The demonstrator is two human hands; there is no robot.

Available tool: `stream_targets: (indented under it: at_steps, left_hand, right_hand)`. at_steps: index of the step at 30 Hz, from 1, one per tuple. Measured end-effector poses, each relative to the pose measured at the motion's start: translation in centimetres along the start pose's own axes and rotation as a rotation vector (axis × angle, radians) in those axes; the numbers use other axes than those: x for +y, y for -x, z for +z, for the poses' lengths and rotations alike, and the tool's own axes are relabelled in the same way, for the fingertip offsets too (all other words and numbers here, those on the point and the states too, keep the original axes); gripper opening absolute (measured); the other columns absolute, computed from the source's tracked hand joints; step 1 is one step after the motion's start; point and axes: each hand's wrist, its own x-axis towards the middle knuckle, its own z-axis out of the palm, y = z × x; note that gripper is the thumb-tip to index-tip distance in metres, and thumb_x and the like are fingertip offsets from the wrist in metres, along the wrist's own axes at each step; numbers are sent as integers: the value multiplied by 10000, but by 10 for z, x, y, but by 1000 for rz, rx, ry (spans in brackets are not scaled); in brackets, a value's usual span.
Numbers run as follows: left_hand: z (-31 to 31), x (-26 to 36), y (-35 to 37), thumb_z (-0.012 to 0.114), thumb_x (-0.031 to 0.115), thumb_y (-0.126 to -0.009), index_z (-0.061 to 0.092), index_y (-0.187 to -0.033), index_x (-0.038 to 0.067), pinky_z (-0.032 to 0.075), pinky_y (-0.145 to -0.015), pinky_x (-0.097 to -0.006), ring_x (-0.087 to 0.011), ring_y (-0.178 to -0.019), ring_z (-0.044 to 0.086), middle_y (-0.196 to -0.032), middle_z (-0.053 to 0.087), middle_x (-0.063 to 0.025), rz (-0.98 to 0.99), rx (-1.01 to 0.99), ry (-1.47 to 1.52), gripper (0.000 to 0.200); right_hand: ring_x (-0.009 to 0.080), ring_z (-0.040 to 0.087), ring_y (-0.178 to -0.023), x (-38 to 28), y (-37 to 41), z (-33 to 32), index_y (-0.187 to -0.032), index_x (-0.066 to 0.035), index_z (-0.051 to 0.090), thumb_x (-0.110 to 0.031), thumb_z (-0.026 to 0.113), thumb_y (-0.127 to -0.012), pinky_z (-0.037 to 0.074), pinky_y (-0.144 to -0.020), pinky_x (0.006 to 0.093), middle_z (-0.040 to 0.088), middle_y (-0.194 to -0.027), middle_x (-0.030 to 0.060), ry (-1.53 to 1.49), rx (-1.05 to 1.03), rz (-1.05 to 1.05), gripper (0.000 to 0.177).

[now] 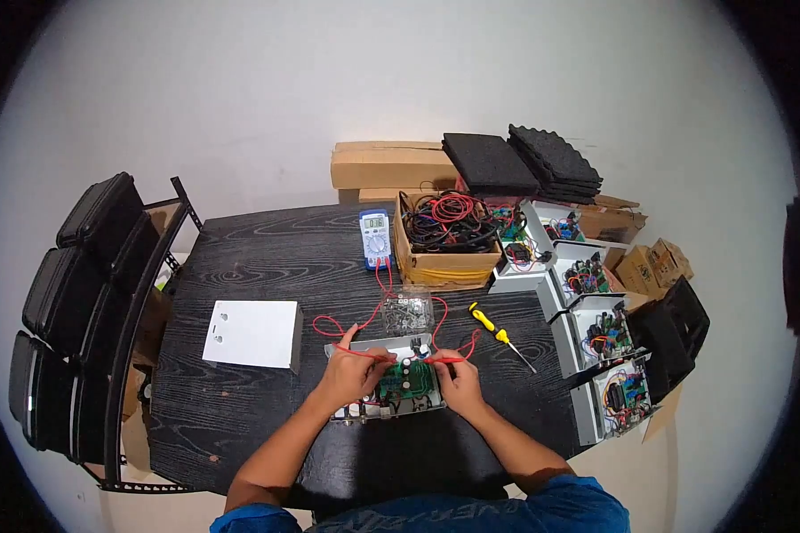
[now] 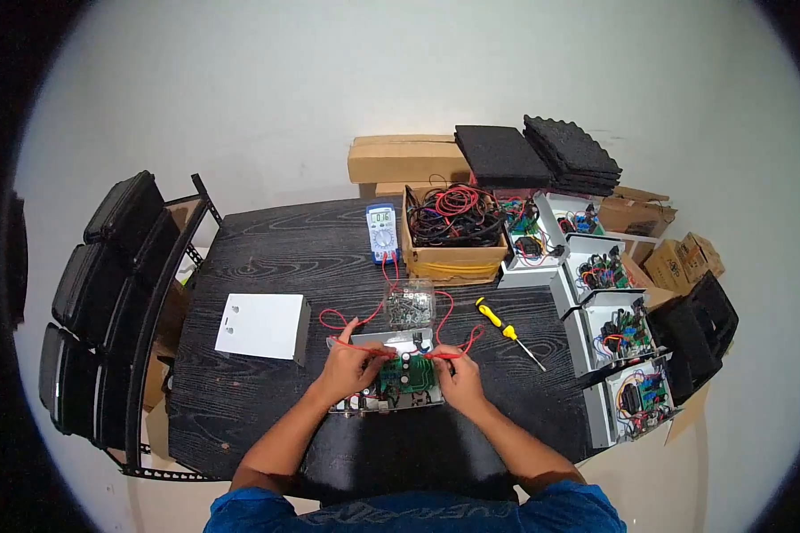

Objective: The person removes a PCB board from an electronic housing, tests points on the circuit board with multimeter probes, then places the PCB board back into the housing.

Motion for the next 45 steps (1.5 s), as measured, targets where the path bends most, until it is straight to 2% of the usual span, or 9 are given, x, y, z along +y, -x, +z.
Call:
stream_targets:
  at_steps: [5,11,14,17,26,29,32,38,45]
  left_hand:
    - [-6,4,-1,710,84,-935,766,-1075,135,247,-1254,-642,-224,-845,778,-936,800,-20,-38,-89,-53,159]
    - [4,-5,1,729,73,-916,769,-1080,135,262,-1249,-640,-223,-802,762,-914,788,-17,37,26,-10,180]
    - [6,-2,0,739,125,-958,746,-1088,162,289,-1237,-620,-187,-618,707,-681,702,7,78,104,-22,135]
    - [-1,5,-1,729,118,-960,748,-1085,157,282,-1241,-622,-203,-632,712,-667,698,8,43,64,5,132]
    - [8,-9,3,711,75,-938,740,-1076,92,265,-1256,-631,-191,-651,709,-990,772,-20,83,148,52,142]
    - [6,-7,4,717,73,-932,741,-1079,102,270,-1255,-627,-173,-626,694,-994,777,-13,63,118,47,152]
    - [6,-4,3,664,68,-937,741,-1005,67,246,-1251,-654,-254,-908,779,-987,801,-46,40,123,71,103]
    - [5,-5,3,685,76,-931,741,-1009,73,244,-1252,-654,-253,-918,781,-989,800,-46,31,81,50,96]
    - [-1,1,2,698,83,-927,754,-1059,89,234,-1261,-648,-219,-737,748,-948,790,-28,11,32,47,144]
  right_hand:
    - [213,694,-848,-2,0,1,-1125,-34,710,-156,649,-1051,541,-750,328,738,-1075,113,-15,12,-15,155]
    - [194,685,-834,2,0,2,-1117,-38,711,-138,664,-1040,540,-747,320,736,-1060,109,-15,19,-9,135]
    - [187,681,-833,2,1,2,-1121,-42,710,-136,665,-1040,542,-752,319,735,-1050,107,-5,23,-8,132]
    - [189,686,-831,-2,0,1,-1127,-41,705,-145,658,-1047,546,-755,320,736,-1046,106,15,22,-17,139]
    - [195,709,-847,-5,2,0,-1136,0,659,-206,621,-1080,561,-771,341,731,-968,114,14,74,36,218]
    - [187,702,-826,-1,3,1,-1137,-2,658,-217,619,-1084,558,-754,339,727,-968,108,9,61,37,225]
    - [200,707,-811,-4,2,-1,-1153,-18,661,-171,626,-1069,560,-736,340,730,-991,113,29,56,26,178]
    - [198,696,-793,-6,1,0,-1140,-30,672,-153,634,-1060,554,-722,338,727,-1004,114,82,52,-2,152]
    - [188,674,-774,-6,1,-1,-1143,-32,673,-130,635,-1055,544,-713,329,717,-994,108,59,48,-9,138]
